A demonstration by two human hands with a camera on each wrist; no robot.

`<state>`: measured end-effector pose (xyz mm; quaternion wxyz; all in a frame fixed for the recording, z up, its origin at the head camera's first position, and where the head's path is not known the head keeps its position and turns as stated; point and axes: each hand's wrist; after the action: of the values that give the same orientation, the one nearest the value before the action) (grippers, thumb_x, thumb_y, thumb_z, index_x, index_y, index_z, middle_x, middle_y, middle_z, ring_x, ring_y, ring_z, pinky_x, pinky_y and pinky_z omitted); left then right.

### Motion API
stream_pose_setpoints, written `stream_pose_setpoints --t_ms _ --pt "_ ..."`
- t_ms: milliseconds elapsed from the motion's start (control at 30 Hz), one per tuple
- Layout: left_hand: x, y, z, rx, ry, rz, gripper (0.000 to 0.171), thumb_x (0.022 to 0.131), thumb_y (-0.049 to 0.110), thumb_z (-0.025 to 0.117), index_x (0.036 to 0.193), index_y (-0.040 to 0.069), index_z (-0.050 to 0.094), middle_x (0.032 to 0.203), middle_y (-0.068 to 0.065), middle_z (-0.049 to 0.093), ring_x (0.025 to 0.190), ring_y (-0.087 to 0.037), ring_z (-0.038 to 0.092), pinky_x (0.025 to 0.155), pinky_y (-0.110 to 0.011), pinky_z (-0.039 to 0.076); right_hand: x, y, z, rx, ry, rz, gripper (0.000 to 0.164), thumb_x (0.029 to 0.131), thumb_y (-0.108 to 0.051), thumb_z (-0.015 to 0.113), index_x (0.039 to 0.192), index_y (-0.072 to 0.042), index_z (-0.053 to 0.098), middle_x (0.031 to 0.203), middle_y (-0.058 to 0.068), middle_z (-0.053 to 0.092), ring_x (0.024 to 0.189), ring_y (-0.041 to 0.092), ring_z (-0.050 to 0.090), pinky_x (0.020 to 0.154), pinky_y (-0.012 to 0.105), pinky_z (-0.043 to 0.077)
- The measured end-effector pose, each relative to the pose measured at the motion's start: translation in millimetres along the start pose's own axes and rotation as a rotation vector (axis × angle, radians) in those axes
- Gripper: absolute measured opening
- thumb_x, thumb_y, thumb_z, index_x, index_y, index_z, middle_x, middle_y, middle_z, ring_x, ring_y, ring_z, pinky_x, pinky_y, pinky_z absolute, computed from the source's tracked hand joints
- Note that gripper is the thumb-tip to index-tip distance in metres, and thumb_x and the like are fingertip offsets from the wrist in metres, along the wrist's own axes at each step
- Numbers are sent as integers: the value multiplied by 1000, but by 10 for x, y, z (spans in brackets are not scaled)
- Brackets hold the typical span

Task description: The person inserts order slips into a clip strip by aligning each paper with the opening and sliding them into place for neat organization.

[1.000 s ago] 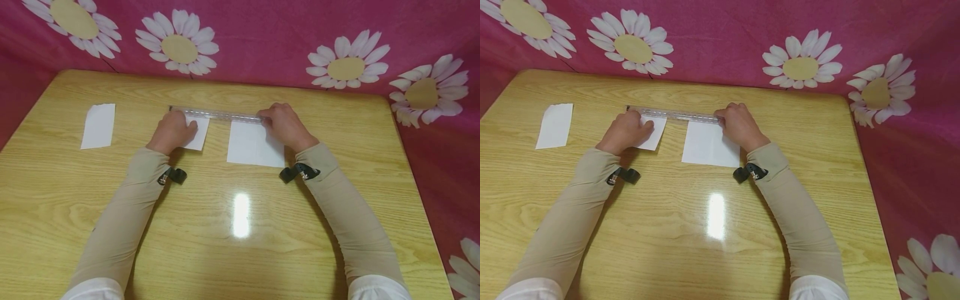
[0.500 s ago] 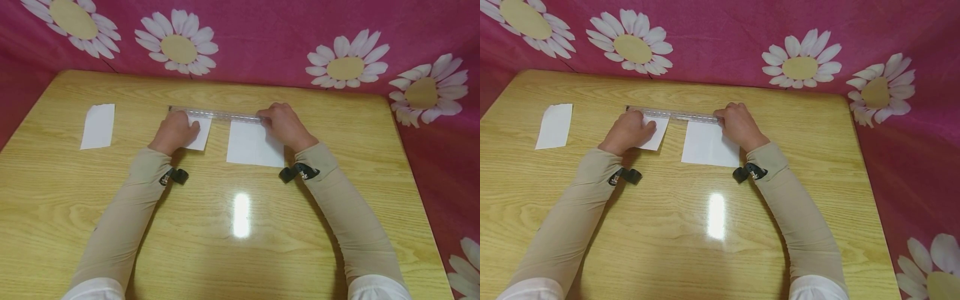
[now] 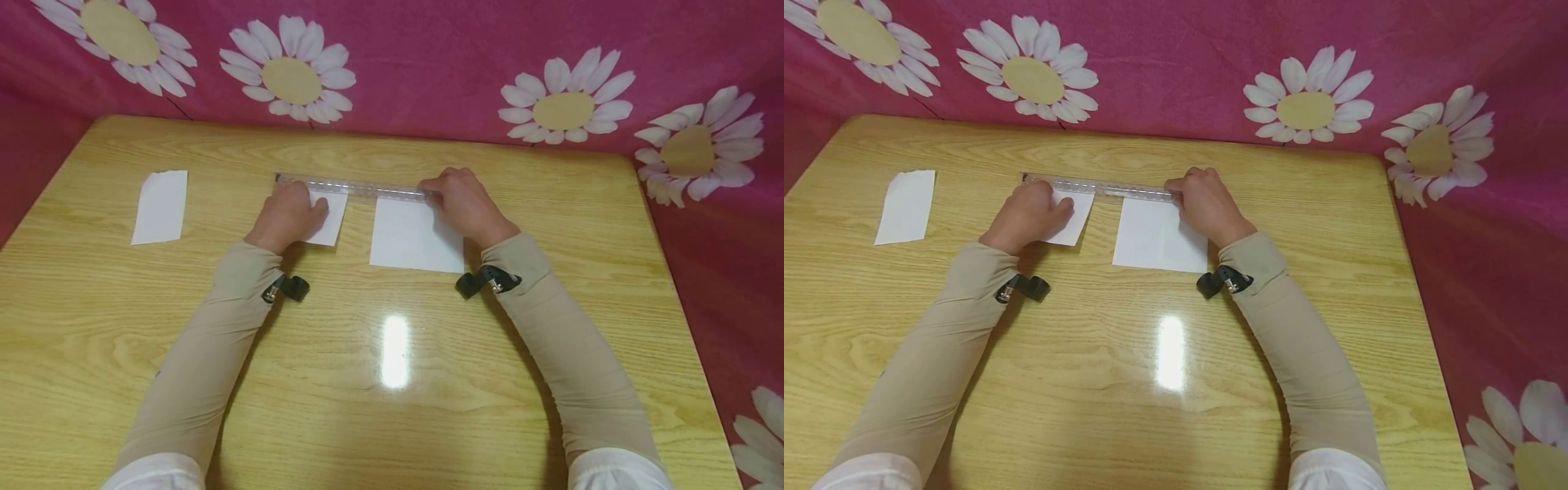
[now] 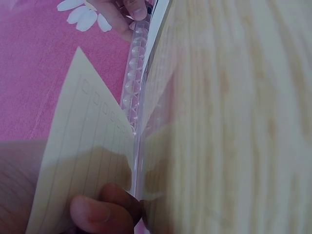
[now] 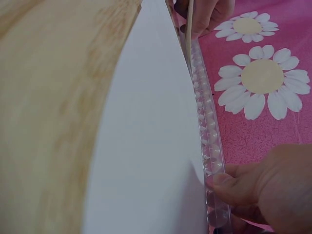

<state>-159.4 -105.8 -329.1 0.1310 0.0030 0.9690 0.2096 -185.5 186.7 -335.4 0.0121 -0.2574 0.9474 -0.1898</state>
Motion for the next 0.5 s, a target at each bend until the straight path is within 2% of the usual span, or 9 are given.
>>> stream_pose_setpoints --t_ms 267,500 --pt "-4 13 22 -1 17 12 36 103 30 43 80 4 50 87 -18 56 80 -32 54 80 -46 51 8 4 10 1 7 -6 28 100 -4 61 125 -5 73 102 21 75 99 35 66 103 48 47" --pt "-9 31 30 -8 9 5 36 104 30 44 80 3 51 89 -18 56 81 -31 54 79 -45 50 3 -13 -6 6 8 -9 27 100 -4 62 124 -5 74 100 20 76 97 35 66 102 47 47"
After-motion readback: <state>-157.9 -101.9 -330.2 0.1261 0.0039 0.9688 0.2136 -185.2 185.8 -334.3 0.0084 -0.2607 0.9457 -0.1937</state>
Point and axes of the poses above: each hand's wrist, its own x-axis towards the middle knuckle, its own z-axis out of the palm, y = z × x
